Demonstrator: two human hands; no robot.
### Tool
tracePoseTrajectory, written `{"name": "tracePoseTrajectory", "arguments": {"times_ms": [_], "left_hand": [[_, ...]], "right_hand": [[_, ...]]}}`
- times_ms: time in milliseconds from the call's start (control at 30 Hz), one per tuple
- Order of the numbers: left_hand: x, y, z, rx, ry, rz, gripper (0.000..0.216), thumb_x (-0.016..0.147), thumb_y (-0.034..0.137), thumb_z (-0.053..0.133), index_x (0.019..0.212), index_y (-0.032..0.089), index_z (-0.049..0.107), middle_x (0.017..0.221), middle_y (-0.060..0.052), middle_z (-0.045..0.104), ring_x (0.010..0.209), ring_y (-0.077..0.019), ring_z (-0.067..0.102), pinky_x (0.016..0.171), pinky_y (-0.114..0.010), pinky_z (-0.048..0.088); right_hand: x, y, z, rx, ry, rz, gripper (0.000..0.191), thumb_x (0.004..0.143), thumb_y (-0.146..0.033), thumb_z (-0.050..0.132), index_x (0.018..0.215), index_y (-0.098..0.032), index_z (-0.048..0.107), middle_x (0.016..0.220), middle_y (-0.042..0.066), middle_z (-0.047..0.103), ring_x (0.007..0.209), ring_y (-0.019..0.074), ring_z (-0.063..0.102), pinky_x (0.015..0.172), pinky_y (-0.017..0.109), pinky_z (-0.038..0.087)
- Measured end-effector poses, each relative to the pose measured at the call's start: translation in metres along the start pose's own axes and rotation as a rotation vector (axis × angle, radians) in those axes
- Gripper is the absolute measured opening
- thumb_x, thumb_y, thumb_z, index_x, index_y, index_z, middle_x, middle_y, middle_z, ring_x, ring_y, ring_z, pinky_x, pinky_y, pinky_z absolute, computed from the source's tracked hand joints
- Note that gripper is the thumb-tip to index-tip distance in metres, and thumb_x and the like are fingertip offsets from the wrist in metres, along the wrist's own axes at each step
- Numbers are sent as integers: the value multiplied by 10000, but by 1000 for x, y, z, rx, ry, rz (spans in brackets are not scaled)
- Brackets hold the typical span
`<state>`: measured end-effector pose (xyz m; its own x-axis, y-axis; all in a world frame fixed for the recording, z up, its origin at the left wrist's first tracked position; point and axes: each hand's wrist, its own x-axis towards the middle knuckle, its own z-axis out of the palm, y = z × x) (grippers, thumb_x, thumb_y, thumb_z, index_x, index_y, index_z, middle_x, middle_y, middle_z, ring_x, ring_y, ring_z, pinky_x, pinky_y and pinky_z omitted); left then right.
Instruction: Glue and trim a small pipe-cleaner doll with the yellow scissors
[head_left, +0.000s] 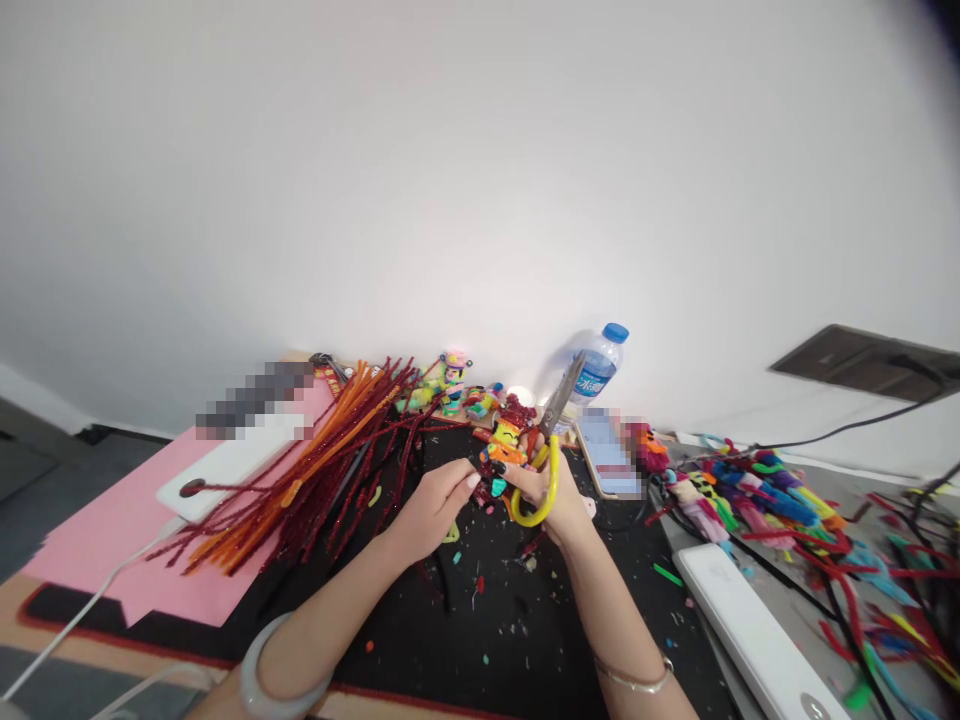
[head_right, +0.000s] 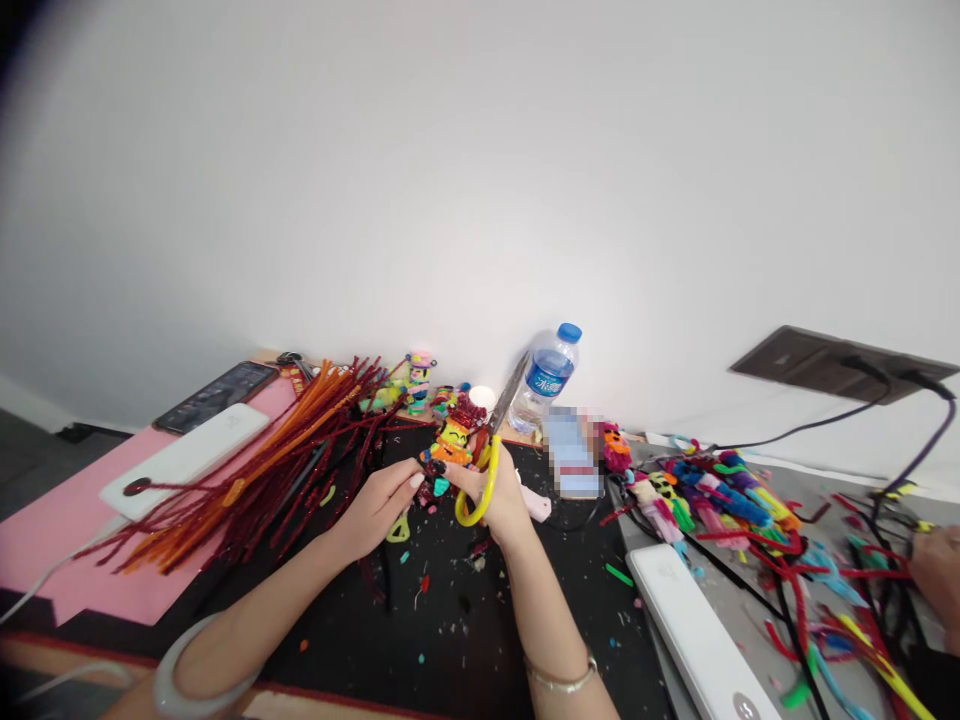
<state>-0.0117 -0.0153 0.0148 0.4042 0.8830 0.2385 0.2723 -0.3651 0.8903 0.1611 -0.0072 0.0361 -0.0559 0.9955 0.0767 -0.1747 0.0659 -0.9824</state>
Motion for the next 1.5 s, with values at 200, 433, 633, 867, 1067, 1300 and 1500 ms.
{"name": "tracePoseTrajectory", "arguments": {"times_ms": [200,433,633,867,1067,1300,1500], "left_hand": [[0,-1,-1,8,64,0,318,926,321,336,644,181,381,630,38,365,605,-110,360,594,-244,302],[1,6,-5,-263,164,-107,264,916,348,369,769,171,501,601,52,400,524,-93,376,556,-237,319],[5,3,-8,-839,195,-253,199,867,348,495,805,160,517,666,0,572,544,-98,447,562,-245,357],[6,2,-12,-1176,136,-313,318,864,309,508,602,171,392,438,93,289,391,-52,302,482,-203,330],[13,-20,-18,-846,609,-229,222,828,385,519,850,169,561,641,37,471,525,-77,422,532,-206,372],[3,-1,-15,53,339,32,231,835,333,526,1022,196,527,974,-60,553,791,-160,535,742,-302,435],[2,9,1,410,40,267,205,816,388,561,799,189,515,776,-38,544,729,-168,495,676,-279,394]], "right_hand": [[0,-6,7,9,-37,-9,283,618,-180,760,813,-228,561,818,10,661,719,183,621,653,321,495],[-1,-8,3,-19,31,52,280,622,-240,764,803,-220,552,731,-6,642,595,151,594,539,273,465],[-2,-13,3,-18,85,79,283,574,-213,777,760,-216,564,614,-40,571,482,109,517,478,250,429],[-1,-14,0,9,81,57,294,589,-241,771,779,-215,547,694,-17,608,518,101,539,459,218,412],[1,-13,-7,47,111,85,347,571,-215,784,766,-215,497,551,-91,469,355,32,353,318,170,245],[4,-11,-11,26,140,91,376,581,-263,786,793,-208,481,539,-87,471,330,28,334,294,165,214],[1,-11,-7,65,94,79,291,627,-325,746,801,-205,547,635,-23,578,402,66,428,334,192,288]]}}
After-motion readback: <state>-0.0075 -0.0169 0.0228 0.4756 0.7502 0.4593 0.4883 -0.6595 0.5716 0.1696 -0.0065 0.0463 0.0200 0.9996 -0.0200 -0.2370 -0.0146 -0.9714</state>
